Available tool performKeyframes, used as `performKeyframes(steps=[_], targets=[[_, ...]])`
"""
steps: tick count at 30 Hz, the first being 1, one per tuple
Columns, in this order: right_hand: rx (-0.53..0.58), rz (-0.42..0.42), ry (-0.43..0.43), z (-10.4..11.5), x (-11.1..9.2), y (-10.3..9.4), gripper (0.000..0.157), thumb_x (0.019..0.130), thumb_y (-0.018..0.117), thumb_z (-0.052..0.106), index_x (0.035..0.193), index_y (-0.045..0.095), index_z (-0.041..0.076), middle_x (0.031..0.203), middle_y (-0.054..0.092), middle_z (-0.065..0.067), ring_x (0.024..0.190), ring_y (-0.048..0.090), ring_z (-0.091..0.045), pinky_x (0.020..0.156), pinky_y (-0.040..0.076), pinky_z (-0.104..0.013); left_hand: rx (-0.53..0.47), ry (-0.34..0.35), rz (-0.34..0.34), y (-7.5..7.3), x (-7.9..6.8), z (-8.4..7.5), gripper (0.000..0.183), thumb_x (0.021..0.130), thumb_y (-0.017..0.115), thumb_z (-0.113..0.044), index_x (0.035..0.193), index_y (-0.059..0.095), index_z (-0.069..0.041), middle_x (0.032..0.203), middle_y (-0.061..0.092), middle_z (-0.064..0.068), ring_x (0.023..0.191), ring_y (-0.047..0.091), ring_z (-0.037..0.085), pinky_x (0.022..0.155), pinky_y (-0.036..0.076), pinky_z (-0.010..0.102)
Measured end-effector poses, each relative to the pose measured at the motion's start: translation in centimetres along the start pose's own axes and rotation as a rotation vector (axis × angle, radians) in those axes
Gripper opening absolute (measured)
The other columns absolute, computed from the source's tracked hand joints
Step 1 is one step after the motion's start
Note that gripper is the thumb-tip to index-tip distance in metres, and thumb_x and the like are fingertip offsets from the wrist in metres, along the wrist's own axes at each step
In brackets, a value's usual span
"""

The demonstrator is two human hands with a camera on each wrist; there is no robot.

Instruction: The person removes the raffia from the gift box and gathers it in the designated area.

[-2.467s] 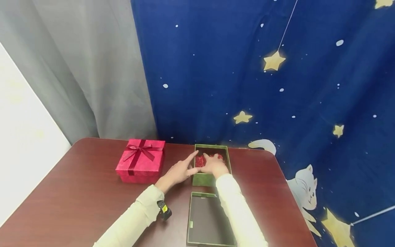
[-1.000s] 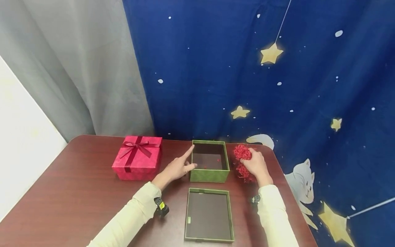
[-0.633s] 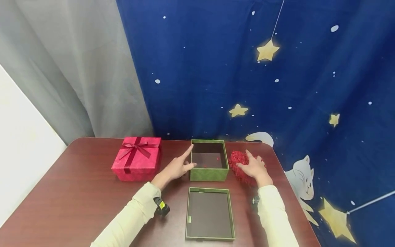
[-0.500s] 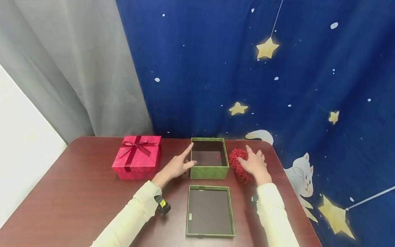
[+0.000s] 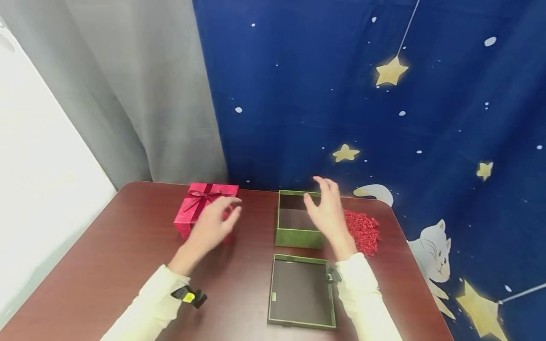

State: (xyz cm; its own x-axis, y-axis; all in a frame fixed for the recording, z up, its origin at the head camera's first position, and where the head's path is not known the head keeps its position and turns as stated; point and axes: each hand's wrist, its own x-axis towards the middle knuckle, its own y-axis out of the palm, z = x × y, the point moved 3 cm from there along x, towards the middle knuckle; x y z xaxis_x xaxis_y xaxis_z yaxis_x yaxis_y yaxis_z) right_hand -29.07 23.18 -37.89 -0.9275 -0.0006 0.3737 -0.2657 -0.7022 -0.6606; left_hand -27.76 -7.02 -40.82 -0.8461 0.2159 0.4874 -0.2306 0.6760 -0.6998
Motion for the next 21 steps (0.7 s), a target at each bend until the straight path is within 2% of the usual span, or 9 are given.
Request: performKeyframes(steps=[3,6,9,12,14,16,19,21], targets=[[0.083,-0.018,-0.067,2.7,0.5,2.1,0.053,0.098,0.068,0.018,0.147,0.052,0.005,0.149,0.044,-0.026,0.133,0.05,-0.043,0.109,0.042,-0.058,0.064,-0.067,-0.086,-3.3,-0.1,3.4,0.027,0.096,0.069,-0.017,0.119,0.073,-0.004,0.108,0.07,0.013,0.1,0.065,0.031,0.091,0.055,0.047],[0.152,-0.006,-0.103,5.0,1.1,4.9,0.052,0.096,0.069,0.014,0.145,0.053,0.004,0.144,0.049,-0.025,0.122,0.058,-0.042,0.103,0.049,-0.054,0.079,-0.176,-0.117,-5.6,-0.3,7.4,0.031,0.097,0.067,-0.015,0.122,0.07,0.003,0.114,0.067,0.022,0.11,0.062,0.041,0.097,0.05,0.055],[0.172,0.064,-0.1,6.7,1.6,8.1,0.054,0.096,0.069,0.014,0.146,0.052,0.004,0.137,0.052,-0.024,0.116,0.062,-0.041,0.101,0.051,-0.051,0.019,-0.323,-0.079,-6.2,-0.5,11.3,0.036,0.102,0.06,-0.018,0.127,0.065,0.007,0.118,0.065,0.028,0.113,0.061,0.045,0.099,0.048,0.058],[0.166,0.172,-0.06,7.9,1.8,11.8,0.057,0.096,0.068,0.016,0.148,0.049,0.003,0.133,0.055,-0.025,0.115,0.063,-0.039,0.102,0.051,-0.049,-0.076,-0.476,0.037,-6.1,-0.9,14.4,0.043,0.107,0.051,-0.025,0.134,0.061,0.007,0.126,0.065,0.029,0.121,0.06,0.045,0.104,0.046,0.058],[0.173,0.235,0.002,8.2,1.9,14.2,0.061,0.096,0.068,0.018,0.149,0.045,-0.001,0.131,0.058,-0.027,0.119,0.062,-0.04,0.103,0.05,-0.05,-0.133,-0.543,0.124,-5.8,-1.2,15.6,0.047,0.108,0.049,-0.029,0.137,0.06,0.006,0.13,0.064,0.029,0.125,0.058,0.045,0.107,0.045,0.059],[0.159,0.301,0.082,8.3,1.9,16.3,0.066,0.097,0.067,0.021,0.152,0.04,-0.004,0.131,0.061,-0.029,0.121,0.062,-0.04,0.104,0.05,-0.05,-0.174,-0.587,0.182,-5.7,-1.3,16.3,0.048,0.108,0.05,-0.032,0.138,0.06,0.006,0.133,0.063,0.028,0.128,0.057,0.044,0.108,0.045,0.059],[0.151,0.372,0.183,8.2,1.9,18.7,0.072,0.098,0.066,0.025,0.153,0.035,-0.009,0.126,0.067,-0.027,0.118,0.065,-0.037,0.103,0.051,-0.05,-0.212,-0.604,0.193,-5.5,-1.3,16.8,0.048,0.107,0.054,-0.033,0.136,0.063,0.005,0.131,0.065,0.027,0.125,0.058,0.044,0.106,0.047,0.057],[0.145,0.387,0.218,8.1,2.0,19.6,0.07,0.099,0.066,0.025,0.152,0.037,-0.01,0.118,0.071,-0.024,0.111,0.068,-0.034,0.099,0.053,-0.047,-0.229,-0.603,0.184,-5.4,-1.1,17.0,0.047,0.107,0.056,-0.033,0.133,0.065,0.005,0.127,0.067,0.027,0.122,0.06,0.043,0.105,0.048,0.056]])
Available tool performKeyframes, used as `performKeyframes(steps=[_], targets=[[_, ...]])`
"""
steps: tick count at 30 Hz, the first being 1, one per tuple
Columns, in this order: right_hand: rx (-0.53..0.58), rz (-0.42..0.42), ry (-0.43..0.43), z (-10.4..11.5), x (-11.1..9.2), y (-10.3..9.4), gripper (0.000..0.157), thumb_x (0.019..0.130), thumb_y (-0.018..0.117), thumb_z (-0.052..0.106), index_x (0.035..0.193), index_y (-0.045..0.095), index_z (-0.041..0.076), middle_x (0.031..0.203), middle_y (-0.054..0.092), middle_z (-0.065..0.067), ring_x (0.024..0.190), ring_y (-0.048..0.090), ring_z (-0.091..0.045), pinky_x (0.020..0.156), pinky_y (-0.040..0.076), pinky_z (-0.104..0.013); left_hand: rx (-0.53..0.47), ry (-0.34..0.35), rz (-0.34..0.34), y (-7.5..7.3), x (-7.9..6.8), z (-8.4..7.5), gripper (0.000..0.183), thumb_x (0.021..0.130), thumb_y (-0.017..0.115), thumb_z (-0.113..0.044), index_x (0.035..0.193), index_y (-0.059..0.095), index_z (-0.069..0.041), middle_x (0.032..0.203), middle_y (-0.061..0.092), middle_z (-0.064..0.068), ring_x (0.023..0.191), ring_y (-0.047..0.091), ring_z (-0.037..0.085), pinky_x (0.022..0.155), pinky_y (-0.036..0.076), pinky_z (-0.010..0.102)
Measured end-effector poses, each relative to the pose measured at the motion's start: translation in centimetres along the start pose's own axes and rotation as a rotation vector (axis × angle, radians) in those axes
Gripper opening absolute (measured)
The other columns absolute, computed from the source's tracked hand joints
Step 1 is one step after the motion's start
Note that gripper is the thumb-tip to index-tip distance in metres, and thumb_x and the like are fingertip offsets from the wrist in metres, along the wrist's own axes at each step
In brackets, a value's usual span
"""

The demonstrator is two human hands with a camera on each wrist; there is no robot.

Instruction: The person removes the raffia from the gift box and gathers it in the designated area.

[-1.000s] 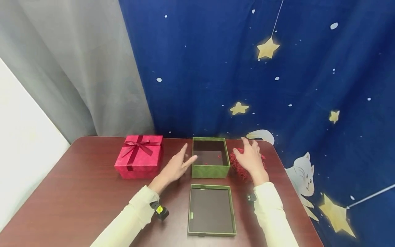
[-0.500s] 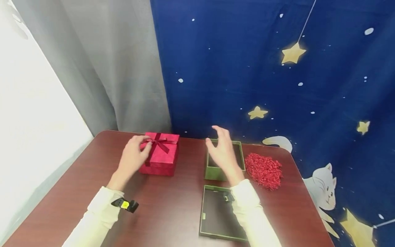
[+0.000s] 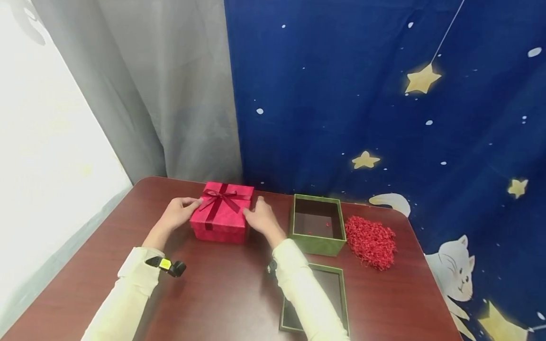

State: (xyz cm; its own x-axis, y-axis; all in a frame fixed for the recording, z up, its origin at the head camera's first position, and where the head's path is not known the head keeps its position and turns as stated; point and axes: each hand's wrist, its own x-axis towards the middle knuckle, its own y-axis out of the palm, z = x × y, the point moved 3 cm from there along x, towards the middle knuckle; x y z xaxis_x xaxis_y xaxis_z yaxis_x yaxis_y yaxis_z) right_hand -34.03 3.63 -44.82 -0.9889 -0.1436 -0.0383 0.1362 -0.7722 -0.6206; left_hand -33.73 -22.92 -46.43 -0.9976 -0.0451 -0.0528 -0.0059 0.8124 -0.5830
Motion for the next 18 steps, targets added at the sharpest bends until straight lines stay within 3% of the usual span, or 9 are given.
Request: performKeyframes(steps=[6,13,18], targets=[[0.144,-0.015,0.035,-0.09,0.35,0.23,0.062,0.1,0.066,0.017,0.146,0.041,-0.016,0.096,0.072,-0.021,0.091,0.072,-0.039,0.084,0.058,-0.043,-0.027,0.024,-0.016,0.01,0.16,-0.81,0.046,0.106,0.058,-0.031,0.13,0.067,0.006,0.125,0.069,0.027,0.121,0.062,0.042,0.105,0.048,0.054],[0.188,-0.007,0.037,0.06,0.18,0.2,0.06,0.101,0.066,0.015,0.147,0.041,-0.016,0.091,0.073,-0.02,0.092,0.072,-0.038,0.094,0.055,-0.045,-0.045,0.001,-0.014,0.0,-0.1,-0.93,0.049,0.106,0.059,-0.032,0.137,0.062,0.006,0.133,0.064,0.028,0.125,0.06,0.043,0.107,0.048,0.054],[0.208,-0.021,0.013,0.01,-0.07,0.19,0.059,0.1,0.067,0.015,0.145,0.044,-0.015,0.094,0.074,-0.02,0.089,0.073,-0.033,0.093,0.056,-0.045,-0.05,0.002,-0.038,0.01,-0.66,-1.12,0.05,0.106,0.059,-0.032,0.139,0.06,0.005,0.134,0.063,0.028,0.124,0.06,0.043,0.105,0.049,0.054]])
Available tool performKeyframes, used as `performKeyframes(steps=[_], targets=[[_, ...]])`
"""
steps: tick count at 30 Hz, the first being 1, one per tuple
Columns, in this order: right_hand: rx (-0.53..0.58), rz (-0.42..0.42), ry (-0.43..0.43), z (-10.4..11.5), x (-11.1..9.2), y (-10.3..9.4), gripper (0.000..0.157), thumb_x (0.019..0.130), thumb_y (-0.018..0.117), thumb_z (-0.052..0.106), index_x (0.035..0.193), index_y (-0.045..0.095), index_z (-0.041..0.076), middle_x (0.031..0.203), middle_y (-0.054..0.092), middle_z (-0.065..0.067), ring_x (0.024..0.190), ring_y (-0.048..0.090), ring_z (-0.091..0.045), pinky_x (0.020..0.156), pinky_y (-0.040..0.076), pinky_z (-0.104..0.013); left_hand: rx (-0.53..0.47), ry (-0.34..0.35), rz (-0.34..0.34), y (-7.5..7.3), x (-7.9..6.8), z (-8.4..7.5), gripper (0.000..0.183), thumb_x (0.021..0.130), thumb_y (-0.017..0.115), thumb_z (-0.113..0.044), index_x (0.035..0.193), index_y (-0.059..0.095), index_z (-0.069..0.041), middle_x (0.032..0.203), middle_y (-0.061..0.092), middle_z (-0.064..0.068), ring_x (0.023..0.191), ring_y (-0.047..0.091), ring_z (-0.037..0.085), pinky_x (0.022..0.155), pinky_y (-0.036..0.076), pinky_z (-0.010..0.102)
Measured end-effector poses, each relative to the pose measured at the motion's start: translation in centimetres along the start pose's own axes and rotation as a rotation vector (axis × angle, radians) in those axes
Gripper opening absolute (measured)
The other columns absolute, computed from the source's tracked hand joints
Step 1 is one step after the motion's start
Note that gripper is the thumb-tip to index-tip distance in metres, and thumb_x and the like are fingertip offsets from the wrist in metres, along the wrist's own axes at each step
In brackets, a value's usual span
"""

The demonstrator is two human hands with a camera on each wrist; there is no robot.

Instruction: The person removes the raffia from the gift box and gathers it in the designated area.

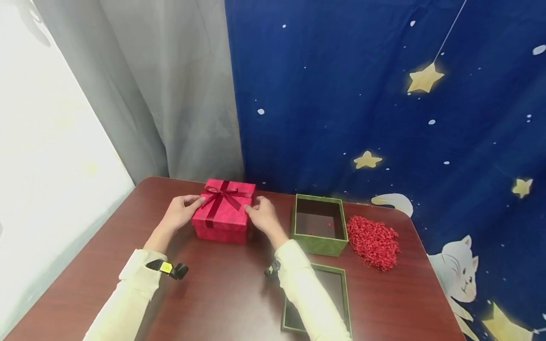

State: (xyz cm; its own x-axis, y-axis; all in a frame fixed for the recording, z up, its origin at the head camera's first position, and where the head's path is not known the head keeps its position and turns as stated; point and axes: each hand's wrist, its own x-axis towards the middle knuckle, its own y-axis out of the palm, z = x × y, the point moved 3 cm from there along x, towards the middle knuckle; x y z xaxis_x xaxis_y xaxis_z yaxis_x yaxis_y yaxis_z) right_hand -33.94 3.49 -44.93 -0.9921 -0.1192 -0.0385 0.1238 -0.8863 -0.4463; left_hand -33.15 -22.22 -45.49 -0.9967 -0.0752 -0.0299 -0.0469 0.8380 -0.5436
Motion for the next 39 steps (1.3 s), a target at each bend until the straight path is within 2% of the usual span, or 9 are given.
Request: performKeyframes(steps=[9,16,18,21,23,25,27,31,39], targets=[[0.047,-0.047,-0.115,1.4,-1.9,-0.9,0.054,0.097,0.069,0.013,0.14,0.052,-0.014,0.108,0.073,-0.023,0.095,0.072,-0.031,0.085,0.059,-0.039,0.059,0.2,-0.121,-1.2,-2.4,-2.3,0.053,0.105,0.061,-0.033,0.142,0.057,0.006,0.121,0.068,0.028,0.111,0.068,0.041,0.096,0.055,0.054],[0.265,0.257,-0.371,3.8,-6.2,-2.4,0.051,0.087,0.08,0.002,0.133,0.058,-0.003,0.107,0.068,-0.014,0.087,0.067,-0.017,0.075,0.053,-0.023,-0.06,0.411,-0.108,-5.2,-8.8,-2.7,0.062,0.089,0.084,-0.018,0.146,0.058,-0.014,0.12,0.071,0.01,0.105,0.07,0.023,0.091,0.057,0.029],[0.152,0.35,-0.502,4.1,-8.1,-2.8,0.041,0.082,0.082,-0.002,0.119,0.064,0.003,0.102,0.067,-0.007,0.086,0.062,-0.014,0.074,0.051,-0.023,0.0,0.584,-0.06,-5.7,-11.2,-2.2,0.052,0.083,0.087,-0.01,0.131,0.066,-0.016,0.113,0.07,0.002,0.101,0.067,0.016,0.091,0.054,0.021],[-0.277,0.416,-0.793,4.2,-11.2,-2.6,0.03,0.078,0.085,0.003,0.101,0.069,0.014,0.098,0.064,0.004,0.089,0.058,-0.01,0.079,0.05,-0.023,0.29,0.92,-0.027,-5.2,-14.4,-1.4,0.011,0.095,0.07,-0.01,0.101,0.068,-0.019,0.096,0.066,-0.007,0.092,0.061,0.011,0.079,0.048,0.021],[-0.574,0.411,-0.998,3.9,-12.9,-1.8,0.026,0.077,0.085,0.009,0.091,0.066,0.019,0.095,0.06,0.007,0.092,0.057,-0.01,0.083,0.048,-0.023,0.47,1.13,-0.027,-4.2,-15.8,-0.5,0.021,0.105,0.049,-0.014,0.091,0.064,-0.018,0.094,0.062,-0.006,0.091,0.058,0.013,0.076,0.047,0.027],[-0.807,0.384,-1.131,3.3,-14.2,-0.8,0.024,0.077,0.086,0.015,0.087,0.066,0.022,0.092,0.057,0.009,0.091,0.057,-0.01,0.082,0.046,-0.022,0.605,1.228,-0.046,-3.1,-16.5,0.7,0.039,0.11,0.03,-0.015,0.089,0.063,-0.017,0.093,0.061,-0.004,0.091,0.058,0.015,0.071,0.045,0.03],[-0.945,0.366,-1.177,2.6,-14.7,0.0,0.023,0.078,0.085,0.014,0.085,0.066,0.024,0.089,0.055,0.009,0.087,0.055,-0.011,0.079,0.043,-0.023,0.667,1.252,-0.044,-2.3,-16.6,1.9,0.033,0.109,0.034,-0.011,0.092,0.063,-0.015,0.096,0.062,-0.001,0.094,0.059,0.018,0.072,0.047,0.032],[-1.063,0.346,-1.154,1.1,-14.5,1.1,0.021,0.082,0.083,0.011,0.083,0.067,0.024,0.084,0.054,0.008,0.084,0.054,-0.012,0.076,0.042,-0.025,0.717,1.241,-0.007,-0.8,-16.3,3.9,0.015,0.086,0.053,-0.003,0.091,0.061,-0.014,0.099,0.063,0.0,0.098,0.059,0.018,0.076,0.05,0.033],[-1.043,0.429,-1.103,-0.7,-14.3,3.1,0.014,0.087,0.08,0.01,0.087,0.073,0.022,0.087,0.055,0.007,0.085,0.055,-0.01,0.068,0.048,-0.017,0.707,1.209,0.033,0.0,-15.7,4.9,0.024,0.079,0.056,0.008,0.079,0.054,-0.015,0.089,0.054,-0.007,0.09,0.053,0.01,0.071,0.047,0.019]])
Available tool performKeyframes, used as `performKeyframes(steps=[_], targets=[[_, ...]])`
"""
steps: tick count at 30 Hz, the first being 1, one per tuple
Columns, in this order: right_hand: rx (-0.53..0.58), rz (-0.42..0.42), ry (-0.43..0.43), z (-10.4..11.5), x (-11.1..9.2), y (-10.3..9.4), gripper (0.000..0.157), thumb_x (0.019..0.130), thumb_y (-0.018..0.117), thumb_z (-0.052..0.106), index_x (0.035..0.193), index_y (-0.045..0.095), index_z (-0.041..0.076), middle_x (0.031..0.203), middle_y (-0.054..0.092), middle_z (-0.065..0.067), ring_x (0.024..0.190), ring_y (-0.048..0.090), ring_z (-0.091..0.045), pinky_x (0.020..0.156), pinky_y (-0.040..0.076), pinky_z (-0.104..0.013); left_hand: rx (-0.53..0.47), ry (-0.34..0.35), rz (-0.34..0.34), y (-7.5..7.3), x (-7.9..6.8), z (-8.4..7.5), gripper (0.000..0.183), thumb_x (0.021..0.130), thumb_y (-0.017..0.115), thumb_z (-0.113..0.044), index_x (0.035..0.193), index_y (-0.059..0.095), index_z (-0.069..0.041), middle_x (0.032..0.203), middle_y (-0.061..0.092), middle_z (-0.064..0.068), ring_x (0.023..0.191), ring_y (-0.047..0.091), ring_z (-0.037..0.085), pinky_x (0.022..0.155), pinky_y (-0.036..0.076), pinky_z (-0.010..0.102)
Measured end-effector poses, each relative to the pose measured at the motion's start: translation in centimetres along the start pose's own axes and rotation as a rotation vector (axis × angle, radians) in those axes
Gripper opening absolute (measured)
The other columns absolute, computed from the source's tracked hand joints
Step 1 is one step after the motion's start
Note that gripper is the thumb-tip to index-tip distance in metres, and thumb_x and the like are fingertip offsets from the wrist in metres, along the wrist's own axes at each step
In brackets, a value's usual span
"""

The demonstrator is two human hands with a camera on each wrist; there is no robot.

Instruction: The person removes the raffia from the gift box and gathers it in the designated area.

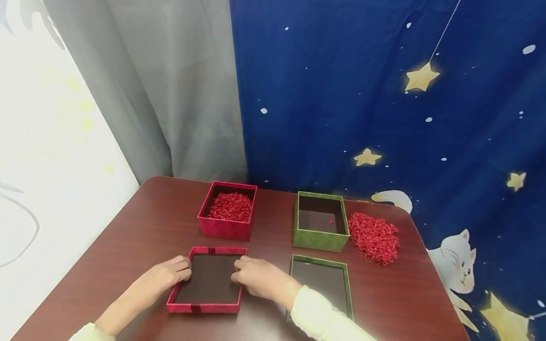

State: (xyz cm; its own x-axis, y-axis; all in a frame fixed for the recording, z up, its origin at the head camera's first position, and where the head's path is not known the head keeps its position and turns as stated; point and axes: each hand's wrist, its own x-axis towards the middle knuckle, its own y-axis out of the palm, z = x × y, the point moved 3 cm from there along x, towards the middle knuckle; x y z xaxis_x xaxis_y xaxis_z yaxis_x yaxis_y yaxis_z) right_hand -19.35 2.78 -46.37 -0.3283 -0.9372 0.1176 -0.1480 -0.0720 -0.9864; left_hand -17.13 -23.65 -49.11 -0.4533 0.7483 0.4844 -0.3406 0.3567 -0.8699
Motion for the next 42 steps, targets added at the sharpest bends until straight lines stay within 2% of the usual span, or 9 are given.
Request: performKeyframes(steps=[7,12,16,21,25,29,34,38,42], targets=[[0.027,0.061,-0.018,0.2,0.4,1.3,0.014,0.089,0.079,0.013,0.095,0.081,0.025,0.092,0.059,0.009,0.089,0.056,-0.006,0.076,0.046,-0.012,-0.006,-0.014,0.013,0.5,-0.8,0.1,0.038,0.066,0.071,0.016,0.073,0.054,-0.017,0.085,0.054,-0.008,0.092,0.056,0.011,0.073,0.047,0.019],[0.049,0.052,0.007,-0.4,0.2,-0.5,0.02,0.092,0.075,0.011,0.107,0.081,0.024,0.104,0.067,0.008,0.099,0.061,-0.008,0.085,0.05,-0.02,0.059,0.013,0.032,-0.8,0.0,0.0,0.035,0.063,0.082,0.009,0.08,0.065,-0.016,0.09,0.062,-0.004,0.093,0.061,0.017,0.077,0.052,0.032],[0.148,-0.003,0.098,-3.1,0.1,-3.1,0.026,0.094,0.075,0.021,0.12,0.076,0.018,0.111,0.07,0.003,0.103,0.064,-0.012,0.087,0.053,-0.027,0.046,-0.033,0.026,-3.0,2.5,1.1,0.033,0.066,0.081,0.008,0.09,0.072,-0.013,0.092,0.066,-0.001,0.089,0.063,0.019,0.075,0.057,0.038],[0.46,-0.149,0.404,-8.4,1.1,-3.5,0.044,0.1,0.068,0.025,0.14,0.061,0.009,0.106,0.07,-0.005,0.095,0.068,-0.016,0.084,0.057,-0.036,-0.031,-0.229,0.028,-3.9,7.9,3.3,0.027,0.083,0.081,-0.005,0.108,0.075,-0.007,0.1,0.071,0.004,0.093,0.065,0.021,0.085,0.06,0.041],[0.667,-0.174,0.644,-11.1,1.8,-1.3,0.051,0.106,0.059,0.029,0.152,0.05,0.008,0.107,0.07,-0.012,0.095,0.068,-0.023,0.087,0.056,-0.043,-0.105,-0.409,0.083,-2.0,12.0,5.1,0.025,0.094,0.073,-0.016,0.116,0.073,-0.004,0.11,0.072,0.01,0.102,0.067,0.026,0.09,0.059,0.042],[0.781,-0.099,0.787,-12.1,1.6,0.9,0.06,0.108,0.052,0.038,0.162,0.036,0.016,0.117,0.071,-0.019,0.105,0.07,-0.029,0.099,0.052,-0.051,-0.25,-0.56,0.238,1.2,14.7,7.2,0.034,0.099,0.068,-0.018,0.127,0.068,0.001,0.126,0.069,0.019,0.119,0.065,0.035,0.103,0.052,0.05],[0.893,0.016,0.84,-12.4,1.7,2.1,0.078,0.104,0.052,0.056,0.167,0.013,0.033,0.098,0.072,-0.02,0.084,0.073,-0.03,0.089,0.056,-0.048,-0.378,-0.711,0.416,4.4,16.5,9.1,0.056,0.096,0.071,-0.021,0.143,0.056,0.003,0.143,0.057,0.025,0.135,0.053,0.042,0.111,0.043,0.056],[0.981,0.056,0.846,-12.5,2.2,2.3,0.085,0.102,0.055,0.058,0.167,0.004,0.037,0.089,0.068,-0.02,0.073,0.071,-0.033,0.071,0.059,-0.044,-0.389,-0.805,0.507,6.3,17.2,10.0,0.077,0.091,0.076,-0.034,0.154,0.045,-0.002,0.153,0.044,0.03,0.141,0.042,0.05,0.112,0.037,0.065],[0.977,0.067,0.857,-13.0,2.5,2.2,0.085,0.102,0.054,0.059,0.167,0.003,0.039,0.087,0.066,-0.017,0.073,0.071,-0.034,0.066,0.058,-0.04,-0.368,-0.881,0.57,7.9,17.8,10.7,0.087,0.085,0.08,-0.039,0.157,0.043,-0.008,0.157,0.038,0.031,0.142,0.039,0.054,0.109,0.037,0.07]])
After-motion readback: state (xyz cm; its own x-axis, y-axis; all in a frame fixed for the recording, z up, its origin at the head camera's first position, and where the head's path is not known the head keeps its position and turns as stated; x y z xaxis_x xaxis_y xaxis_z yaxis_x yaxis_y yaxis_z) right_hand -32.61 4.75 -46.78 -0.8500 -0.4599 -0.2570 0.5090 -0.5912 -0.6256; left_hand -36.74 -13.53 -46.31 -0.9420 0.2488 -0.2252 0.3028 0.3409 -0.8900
